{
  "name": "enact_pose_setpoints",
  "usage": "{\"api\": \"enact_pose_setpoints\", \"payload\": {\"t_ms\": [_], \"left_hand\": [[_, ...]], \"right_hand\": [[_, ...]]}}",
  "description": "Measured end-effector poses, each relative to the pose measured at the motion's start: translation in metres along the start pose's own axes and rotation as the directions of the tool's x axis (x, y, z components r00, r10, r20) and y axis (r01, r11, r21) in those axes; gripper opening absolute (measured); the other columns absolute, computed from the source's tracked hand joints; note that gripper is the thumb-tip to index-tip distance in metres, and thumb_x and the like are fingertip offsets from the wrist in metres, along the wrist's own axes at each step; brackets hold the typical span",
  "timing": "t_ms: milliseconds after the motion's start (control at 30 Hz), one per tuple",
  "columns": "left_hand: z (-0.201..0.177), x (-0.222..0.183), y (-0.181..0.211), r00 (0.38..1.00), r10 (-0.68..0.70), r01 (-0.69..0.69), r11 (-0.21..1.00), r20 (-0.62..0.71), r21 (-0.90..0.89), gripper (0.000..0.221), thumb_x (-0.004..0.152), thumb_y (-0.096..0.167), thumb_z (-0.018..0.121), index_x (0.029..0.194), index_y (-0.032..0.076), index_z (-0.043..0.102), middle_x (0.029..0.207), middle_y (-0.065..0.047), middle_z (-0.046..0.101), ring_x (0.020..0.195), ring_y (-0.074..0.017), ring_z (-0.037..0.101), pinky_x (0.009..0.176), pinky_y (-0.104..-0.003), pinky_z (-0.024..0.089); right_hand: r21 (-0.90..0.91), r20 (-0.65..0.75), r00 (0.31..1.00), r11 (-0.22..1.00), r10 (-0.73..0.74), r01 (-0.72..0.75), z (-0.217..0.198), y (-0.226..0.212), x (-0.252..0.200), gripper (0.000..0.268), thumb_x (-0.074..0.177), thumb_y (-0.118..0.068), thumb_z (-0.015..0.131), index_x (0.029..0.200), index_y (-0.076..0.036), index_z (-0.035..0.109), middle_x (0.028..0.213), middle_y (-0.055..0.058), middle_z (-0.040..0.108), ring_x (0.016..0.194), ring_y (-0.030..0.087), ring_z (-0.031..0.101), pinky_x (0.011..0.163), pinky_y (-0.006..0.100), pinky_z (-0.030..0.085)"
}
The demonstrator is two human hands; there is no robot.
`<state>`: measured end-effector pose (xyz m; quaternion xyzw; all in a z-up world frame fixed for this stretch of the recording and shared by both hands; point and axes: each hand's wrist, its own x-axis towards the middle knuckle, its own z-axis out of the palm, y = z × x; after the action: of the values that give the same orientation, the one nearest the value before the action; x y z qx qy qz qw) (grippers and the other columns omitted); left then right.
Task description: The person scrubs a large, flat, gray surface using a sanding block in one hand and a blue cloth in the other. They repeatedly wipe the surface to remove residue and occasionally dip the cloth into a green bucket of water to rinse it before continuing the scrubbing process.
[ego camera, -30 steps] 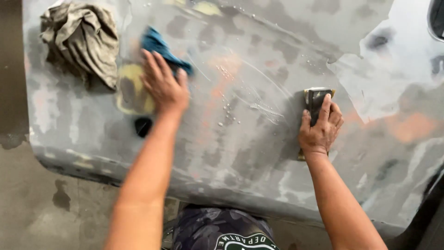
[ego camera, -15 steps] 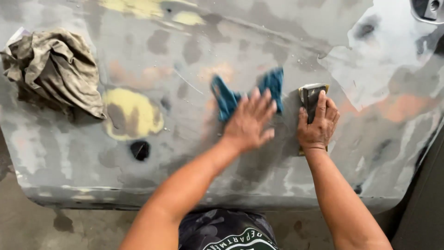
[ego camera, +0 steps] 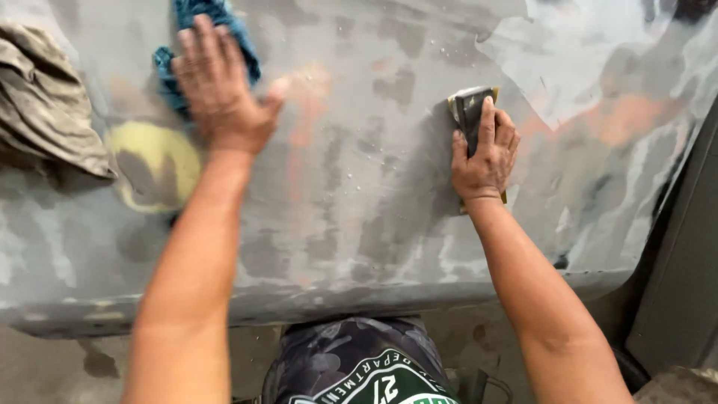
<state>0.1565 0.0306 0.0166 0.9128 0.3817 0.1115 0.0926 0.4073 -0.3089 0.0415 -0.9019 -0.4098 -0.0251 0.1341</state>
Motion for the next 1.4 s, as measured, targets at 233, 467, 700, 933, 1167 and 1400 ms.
{"api": "enact_pose_setpoints", "payload": {"t_ms": [233, 467, 700, 933, 1167, 1400], "left_hand": [[0.017, -0.095, 0.194, 0.947, 0.27, -0.225, 0.944, 0.175, -0.241, 0.099, 0.094, 0.065, 0.052, 0.163, -0.001, 0.026, 0.17, -0.018, 0.016, 0.158, -0.0389, 0.014, 0.126, -0.057, 0.013], [0.034, -0.242, 0.25, 0.796, 0.535, -0.42, 0.825, 0.284, -0.379, 0.06, 0.1, 0.028, 0.048, 0.156, 0.008, 0.04, 0.169, -0.01, 0.024, 0.156, -0.0319, 0.021, 0.126, -0.049, 0.018], [-0.009, -0.335, 0.159, 0.995, 0.096, -0.094, 0.99, 0.018, -0.106, 0.059, 0.09, 0.01, 0.05, 0.149, 0.008, 0.054, 0.161, -0.009, 0.042, 0.148, -0.0327, 0.04, 0.119, -0.048, 0.034], [-0.019, -0.369, 0.166, 0.908, -0.414, 0.398, 0.902, -0.07, -0.167, 0.052, 0.083, 0.003, 0.059, 0.135, 0.01, 0.065, 0.143, -0.011, 0.052, 0.121, -0.0384, 0.052, 0.104, -0.047, 0.046], [-0.058, -0.414, 0.142, 0.85, -0.366, 0.526, 0.57, 0.378, -0.632, 0.037, 0.076, 0.008, 0.066, 0.112, 0.009, 0.074, 0.103, -0.012, 0.074, 0.093, -0.0277, 0.07, 0.084, -0.039, 0.055], [-0.169, -0.485, 0.074, 0.72, -0.572, 0.496, 0.026, 0.393, -0.868, 0.027, 0.087, 0.002, 0.065, 0.113, 0.001, 0.073, 0.097, -0.003, 0.073, 0.083, -0.0098, 0.064, 0.072, -0.03, 0.054]], "right_hand": [[0.066, -0.02, 1.0, 0.998, -0.011, 0.012, 0.005, 0.006, -0.001, 0.074, 0.102, -0.027, 0.072, 0.165, -0.012, 0.037, 0.149, 0.02, 0.047, 0.133, 0.042, 0.045, 0.114, 0.052, 0.036], [0.11, -0.036, 0.995, 0.989, -0.092, 0.096, -0.004, 0.014, -0.026, 0.076, 0.097, -0.031, 0.075, 0.163, -0.017, 0.04, 0.147, 0.018, 0.049, 0.126, 0.043, 0.047, 0.108, 0.052, 0.041], [0.144, 0.065, 0.946, 0.941, -0.316, 0.305, -0.043, 0.031, -0.124, 0.073, 0.094, -0.032, 0.073, 0.159, -0.02, 0.044, 0.144, 0.017, 0.05, 0.124, 0.043, 0.049, 0.103, 0.052, 0.041], [0.16, 0.139, 0.896, 0.902, -0.422, 0.4, -0.066, 0.053, -0.192, 0.072, 0.091, -0.031, 0.072, 0.157, -0.019, 0.046, 0.144, 0.018, 0.049, 0.123, 0.042, 0.049, 0.106, 0.052, 0.042], [0.265, 0.334, 0.859, 0.914, -0.387, 0.308, -0.064, 0.033, -0.207, 0.073, 0.088, -0.033, 0.073, 0.155, -0.019, 0.046, 0.141, 0.018, 0.053, 0.124, 0.04, 0.05, 0.102, 0.047, 0.043], [0.505, 0.748, 0.616, 0.814, -0.248, -0.286, -0.056, -0.099, -0.209, 0.064, 0.091, -0.035, 0.07, 0.152, -0.022, 0.055, 0.103, 0.008, 0.068, 0.09, 0.015, 0.06, 0.082, 0.031, 0.05]]}}
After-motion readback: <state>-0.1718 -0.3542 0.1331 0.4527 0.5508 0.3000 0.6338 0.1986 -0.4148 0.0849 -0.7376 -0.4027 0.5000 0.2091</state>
